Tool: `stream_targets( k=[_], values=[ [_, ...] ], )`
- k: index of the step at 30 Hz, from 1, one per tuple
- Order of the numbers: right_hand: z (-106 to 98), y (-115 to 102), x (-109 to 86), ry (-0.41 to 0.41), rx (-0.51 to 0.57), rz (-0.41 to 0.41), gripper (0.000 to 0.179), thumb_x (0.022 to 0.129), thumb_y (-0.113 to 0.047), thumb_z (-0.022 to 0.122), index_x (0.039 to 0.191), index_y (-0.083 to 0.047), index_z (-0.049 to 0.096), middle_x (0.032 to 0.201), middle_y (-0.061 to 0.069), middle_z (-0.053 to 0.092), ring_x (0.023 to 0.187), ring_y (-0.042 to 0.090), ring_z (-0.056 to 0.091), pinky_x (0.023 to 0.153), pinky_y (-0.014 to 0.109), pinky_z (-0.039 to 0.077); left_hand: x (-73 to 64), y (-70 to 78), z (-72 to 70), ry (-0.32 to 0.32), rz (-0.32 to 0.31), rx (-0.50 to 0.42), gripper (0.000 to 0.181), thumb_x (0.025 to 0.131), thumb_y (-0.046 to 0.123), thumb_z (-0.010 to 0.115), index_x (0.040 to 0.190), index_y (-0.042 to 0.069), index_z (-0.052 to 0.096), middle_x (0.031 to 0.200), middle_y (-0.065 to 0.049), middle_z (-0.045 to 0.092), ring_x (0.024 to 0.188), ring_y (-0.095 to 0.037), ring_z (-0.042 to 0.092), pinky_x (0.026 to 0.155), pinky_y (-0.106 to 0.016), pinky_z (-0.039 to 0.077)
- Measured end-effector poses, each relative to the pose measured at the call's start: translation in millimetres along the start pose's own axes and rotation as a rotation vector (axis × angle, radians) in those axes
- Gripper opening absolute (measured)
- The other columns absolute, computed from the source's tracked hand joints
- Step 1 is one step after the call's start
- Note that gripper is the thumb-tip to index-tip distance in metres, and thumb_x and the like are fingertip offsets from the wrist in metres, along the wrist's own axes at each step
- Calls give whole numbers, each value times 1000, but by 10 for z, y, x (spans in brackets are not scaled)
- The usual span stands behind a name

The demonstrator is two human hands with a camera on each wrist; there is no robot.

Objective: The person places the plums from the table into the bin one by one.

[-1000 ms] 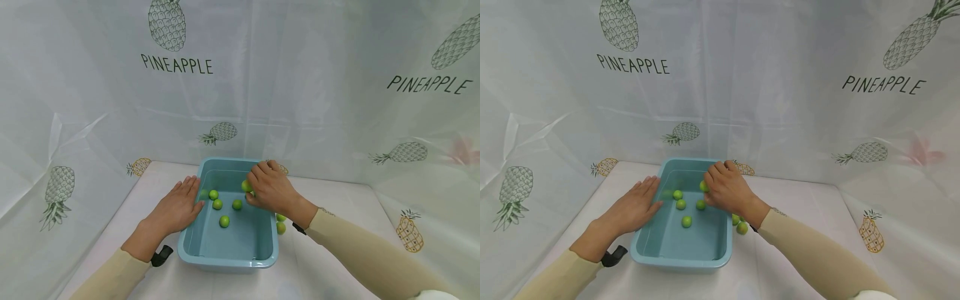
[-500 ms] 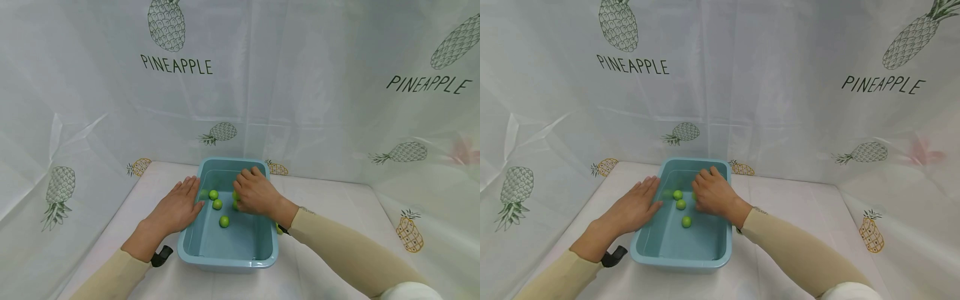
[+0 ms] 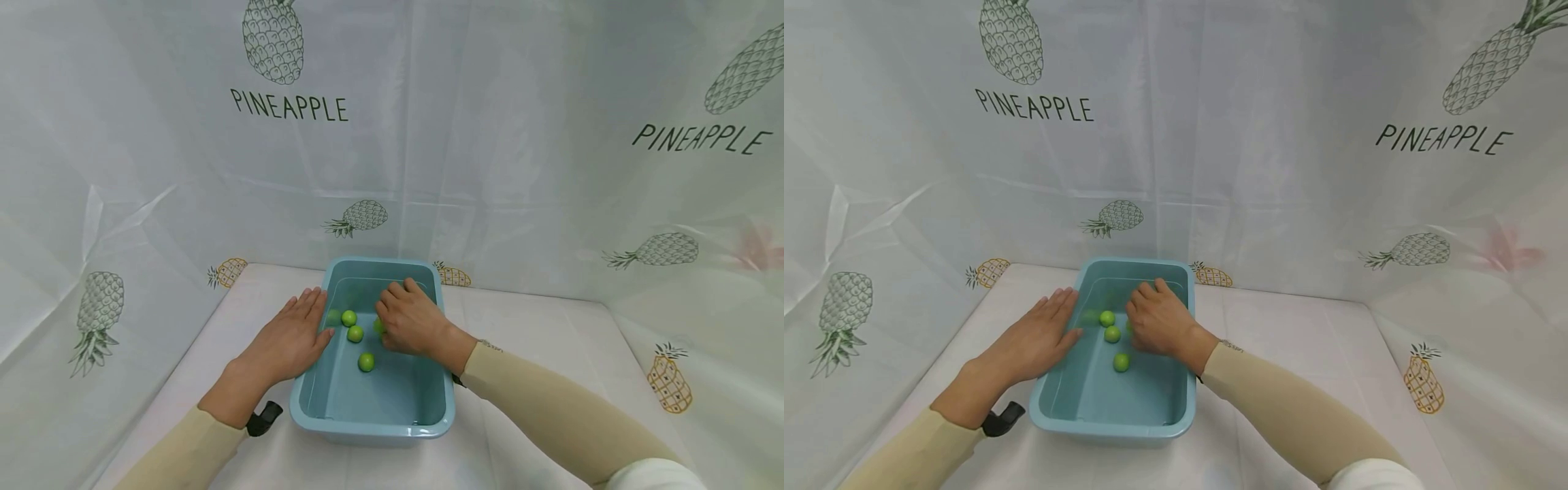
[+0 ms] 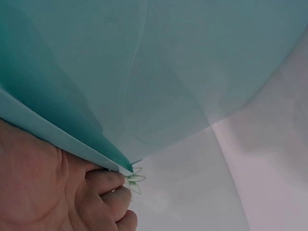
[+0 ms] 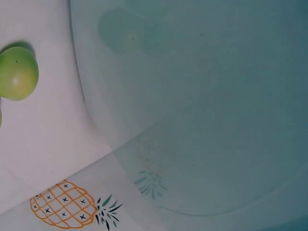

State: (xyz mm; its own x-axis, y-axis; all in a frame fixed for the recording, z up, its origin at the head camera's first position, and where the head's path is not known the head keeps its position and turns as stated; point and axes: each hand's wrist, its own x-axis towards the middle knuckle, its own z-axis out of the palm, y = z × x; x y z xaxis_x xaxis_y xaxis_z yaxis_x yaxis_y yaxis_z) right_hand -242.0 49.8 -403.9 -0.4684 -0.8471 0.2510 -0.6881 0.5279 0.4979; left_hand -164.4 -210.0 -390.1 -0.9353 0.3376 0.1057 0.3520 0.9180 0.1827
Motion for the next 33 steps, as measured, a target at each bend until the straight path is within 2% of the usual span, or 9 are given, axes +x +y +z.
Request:
stream_targets(
  k=[4, 7, 12, 19, 26, 29, 33],
  values=[
    [5, -4, -6, -14, 3, 3, 30, 91, -43, 67, 84, -17, 55, 82, -1, 52, 82, 21, 44, 78, 38, 37, -1, -8, 1, -3, -2, 2, 72, 109, 33, 55, 160, -11, 32, 167, -29, 33, 157, -46, 30, 127, -62, 29],
    [13, -8, -10, -7, 1, 5, 29, 92, -42, 66, 83, -17, 55, 81, -1, 51, 81, 21, 42, 78, 38, 36, -4, -12, 4, -6, -6, 3, 72, 109, 34, 55, 160, -11, 31, 168, -28, 32, 157, -45, 29, 127, -61, 28],
    [12, -4, -23, 89, -12, 19, 17, 90, -28, 62, 81, -17, 54, 78, -1, 50, 76, 20, 40, 74, 37, 36, -4, -9, 0, -10, -11, -5, 72, 109, 34, 55, 160, -11, 31, 168, -28, 32, 158, -45, 29, 128, -61, 28],
    [-51, 149, -130, 226, -19, 86, 21, 91, -23, 65, 78, -15, 49, 79, 2, 48, 75, 21, 42, 73, 37, 37, 5, 0, -6, -12, -17, -15, 72, 109, 33, 54, 161, -11, 30, 168, -29, 31, 158, -46, 28, 128, -61, 27],
    [-58, 461, -410, 315, -2, 191, 28, 92, -23, 68, 78, -10, 48, 78, 7, 49, 77, 27, 47, 75, 43, 44, 8, 5, -10, -10, -25, -32, 72, 109, 33, 54, 161, -10, 30, 168, -28, 31, 158, -46, 27, 128, -61, 27],
    [-36, 562, -577, 326, 21, 242, 27, 91, -23, 73, 84, -7, 53, 85, 10, 56, 83, 30, 53, 77, 45, 46, 4, 4, -5, -14, -30, -40, 73, 109, 33, 54, 161, -10, 29, 169, -28, 30, 158, -45, 26, 128, -61, 26],
    [21, 629, -815, 298, 53, 289, 25, 90, -22, 75, 95, -3, 60, 94, 12, 62, 91, 32, 58, 78, 46, 48, 5, -1, 4, -12, -21, -34, 72, 109, 33, 54, 161, -11, 30, 168, -29, 31, 158, -46, 27, 128, -61, 27]
  ],
)
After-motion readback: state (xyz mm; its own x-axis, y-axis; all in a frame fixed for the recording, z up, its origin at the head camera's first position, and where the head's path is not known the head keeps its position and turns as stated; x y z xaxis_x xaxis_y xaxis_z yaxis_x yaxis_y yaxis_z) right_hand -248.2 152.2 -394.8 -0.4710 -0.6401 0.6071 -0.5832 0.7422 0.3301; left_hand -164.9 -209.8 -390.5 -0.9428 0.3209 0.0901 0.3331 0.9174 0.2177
